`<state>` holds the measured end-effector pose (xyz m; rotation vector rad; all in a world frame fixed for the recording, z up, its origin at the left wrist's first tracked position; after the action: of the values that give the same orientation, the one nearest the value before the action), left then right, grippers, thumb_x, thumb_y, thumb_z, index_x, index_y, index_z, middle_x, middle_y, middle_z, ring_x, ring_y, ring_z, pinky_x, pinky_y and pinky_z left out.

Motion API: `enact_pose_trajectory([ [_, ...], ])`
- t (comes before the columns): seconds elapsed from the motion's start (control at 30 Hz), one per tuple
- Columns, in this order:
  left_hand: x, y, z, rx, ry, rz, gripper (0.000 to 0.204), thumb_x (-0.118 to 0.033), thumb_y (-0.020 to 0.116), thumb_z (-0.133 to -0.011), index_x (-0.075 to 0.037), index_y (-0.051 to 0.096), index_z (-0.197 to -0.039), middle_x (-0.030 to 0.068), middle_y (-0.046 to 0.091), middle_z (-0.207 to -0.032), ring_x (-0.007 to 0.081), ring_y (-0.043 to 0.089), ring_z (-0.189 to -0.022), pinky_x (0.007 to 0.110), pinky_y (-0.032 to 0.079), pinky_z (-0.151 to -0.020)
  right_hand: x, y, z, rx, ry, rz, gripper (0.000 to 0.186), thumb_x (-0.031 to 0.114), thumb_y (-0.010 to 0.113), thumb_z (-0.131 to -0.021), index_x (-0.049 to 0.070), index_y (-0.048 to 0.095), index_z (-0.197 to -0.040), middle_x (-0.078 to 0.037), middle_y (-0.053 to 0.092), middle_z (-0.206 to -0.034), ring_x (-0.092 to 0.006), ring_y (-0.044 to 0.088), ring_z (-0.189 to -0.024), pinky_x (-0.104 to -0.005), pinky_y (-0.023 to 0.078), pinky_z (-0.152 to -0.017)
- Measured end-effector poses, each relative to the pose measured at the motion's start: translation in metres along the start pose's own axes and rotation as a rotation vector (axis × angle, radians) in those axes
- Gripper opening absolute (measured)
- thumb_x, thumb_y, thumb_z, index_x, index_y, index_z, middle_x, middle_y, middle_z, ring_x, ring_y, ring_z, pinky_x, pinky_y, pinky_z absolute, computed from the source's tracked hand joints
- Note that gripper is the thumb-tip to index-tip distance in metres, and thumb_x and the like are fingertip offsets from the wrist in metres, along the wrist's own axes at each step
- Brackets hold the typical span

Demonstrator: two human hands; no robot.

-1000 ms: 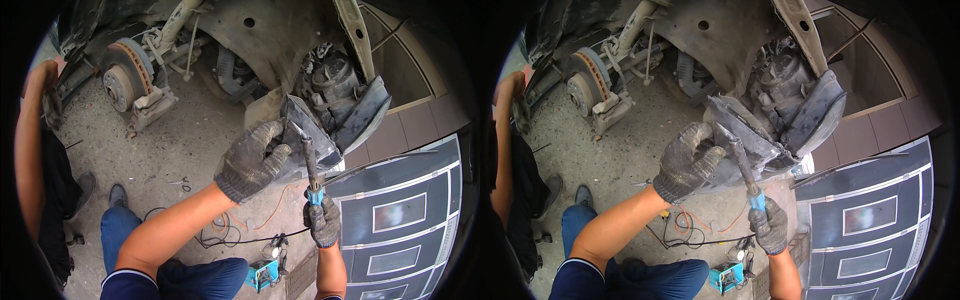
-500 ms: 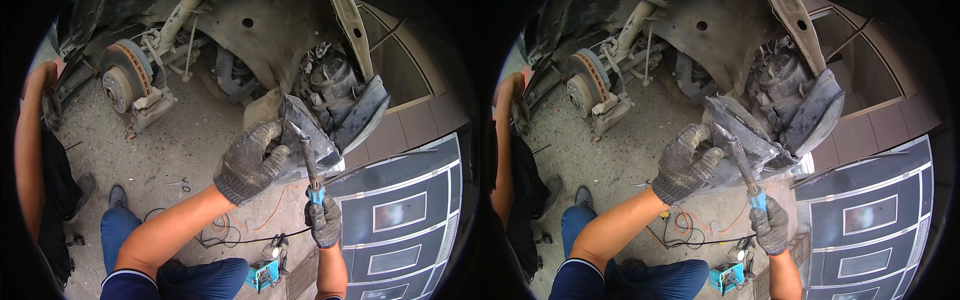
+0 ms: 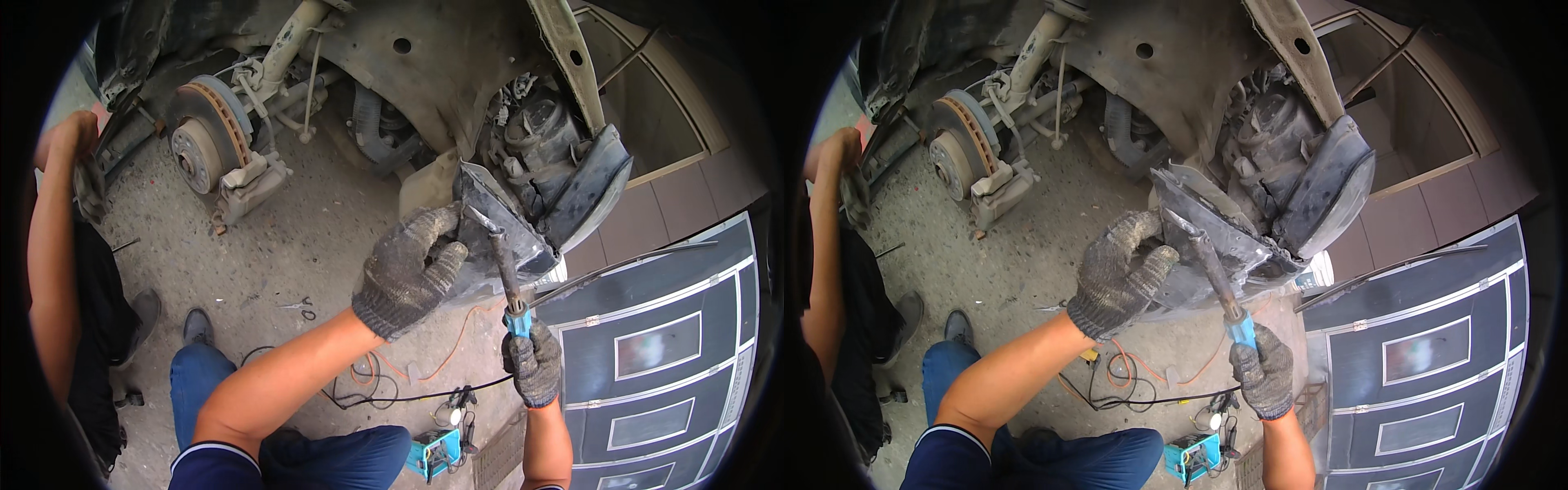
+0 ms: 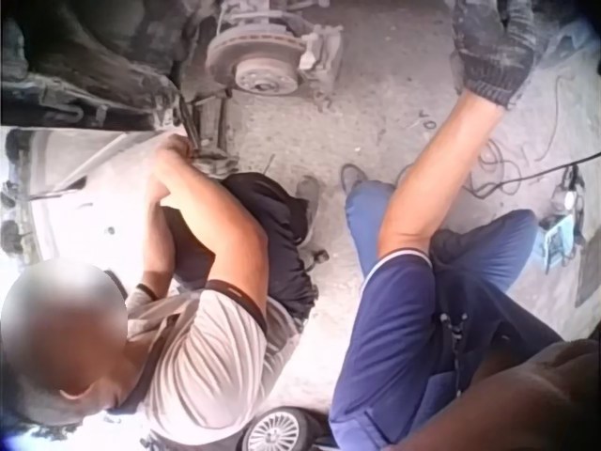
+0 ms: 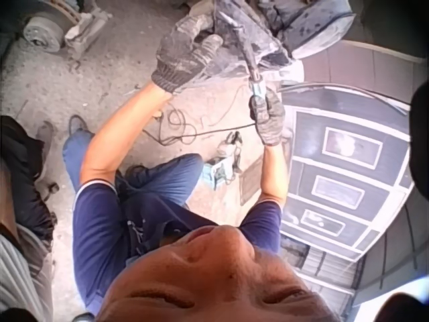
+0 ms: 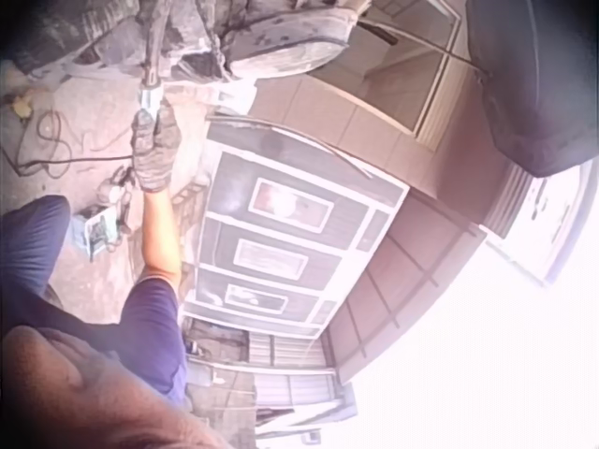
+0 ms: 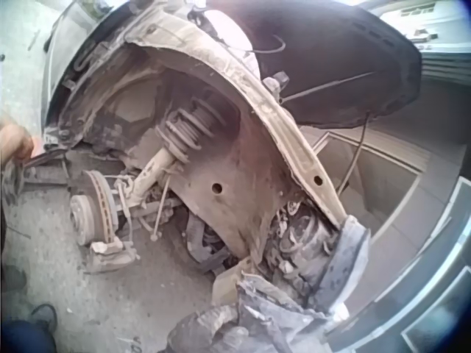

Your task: The person uses a heat gun to apply heat to a damaged section of a car bumper while kneeling on the ground. They repeatedly press and smooth the heated plastic with gloved hands to reshape the area. The person occasionally pauses to inspect the surface before continuing the heating and smoothing process.

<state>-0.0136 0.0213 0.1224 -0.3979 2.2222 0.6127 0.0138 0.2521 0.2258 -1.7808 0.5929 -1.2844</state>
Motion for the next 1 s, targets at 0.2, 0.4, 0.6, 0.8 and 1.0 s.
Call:
enact_pose_trajectory([
  [0.2,0.004,0.003,0.003,0.010,-0.096,0.121,0.027,-0.012,0.064,-0.083,-0.001,0.060,-0.107,0.0111,0.064,-0.093,0.0213,0.063,-0.083,0.033,0.051,-0.074,0.002,-0.001,0.004,0.037,0.018,-0.092,0.041,0.038,0.061,-0.089,0.000,0.060,-0.104,0.001,0.055,-0.066,-0.0063,0.050,-0.054,-0.0230,0.041,-0.049],
  [0.4,0.002,0.001,0.003,0.012,-0.069,0.092,0.028,-0.012,0.065,-0.083,-0.001,0.060,-0.107,0.0112,0.064,-0.094,0.0214,0.063,-0.084,0.032,0.051,-0.075,0.004,0.001,0.002,0.037,0.008,-0.011,0.040,0.036,0.059,-0.090,0.000,0.060,-0.108,0.000,0.056,-0.065,-0.0072,0.050,-0.053,-0.0241,0.042,-0.050],
  [0.6,-0.002,0.001,0.002,0.018,-0.073,0.068,0.028,-0.012,0.066,-0.082,-0.001,0.060,-0.107,0.0120,0.064,-0.095,0.0224,0.064,-0.086,0.033,0.052,-0.076,-0.003,-0.005,-0.001,-0.003,-0.048,0.061,0.035,0.033,0.058,-0.091,0.000,0.060,-0.105,-0.001,0.056,-0.063,-0.0081,0.051,-0.052,-0.0247,0.043,-0.050],
  [0.8,-0.001,-0.001,0.004,0.011,-0.066,0.052,0.028,-0.011,0.065,-0.082,-0.001,0.061,-0.107,0.0126,0.064,-0.097,0.0225,0.064,-0.087,0.034,0.052,-0.077,0.001,-0.002,-0.003,-0.014,-0.066,0.099,0.036,0.033,0.058,-0.091,0.000,0.060,-0.106,-0.001,0.056,-0.063,-0.0085,0.051,-0.052,-0.0253,0.043,-0.049],
  [1.0,-0.003,-0.002,0.002,0.029,-0.077,0.072,0.031,-0.011,0.063,-0.082,-0.001,0.060,-0.111,0.0168,0.064,-0.100,0.0299,0.063,-0.093,0.037,0.050,-0.081,0.002,-0.004,-0.003,-0.002,-0.040,0.076,0.038,0.035,0.059,-0.091,0.000,0.060,-0.105,-0.001,0.056,-0.063,-0.0080,0.051,-0.051,-0.0250,0.043,-0.049],
])
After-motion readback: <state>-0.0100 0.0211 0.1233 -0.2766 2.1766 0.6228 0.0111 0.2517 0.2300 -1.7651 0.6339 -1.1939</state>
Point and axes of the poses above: each hand's wrist, its own z-axis away from the middle knuckle, its own y-axis out of the palm, x = y × z, the point moved 1 cm from there along -z, towards the middle knuckle
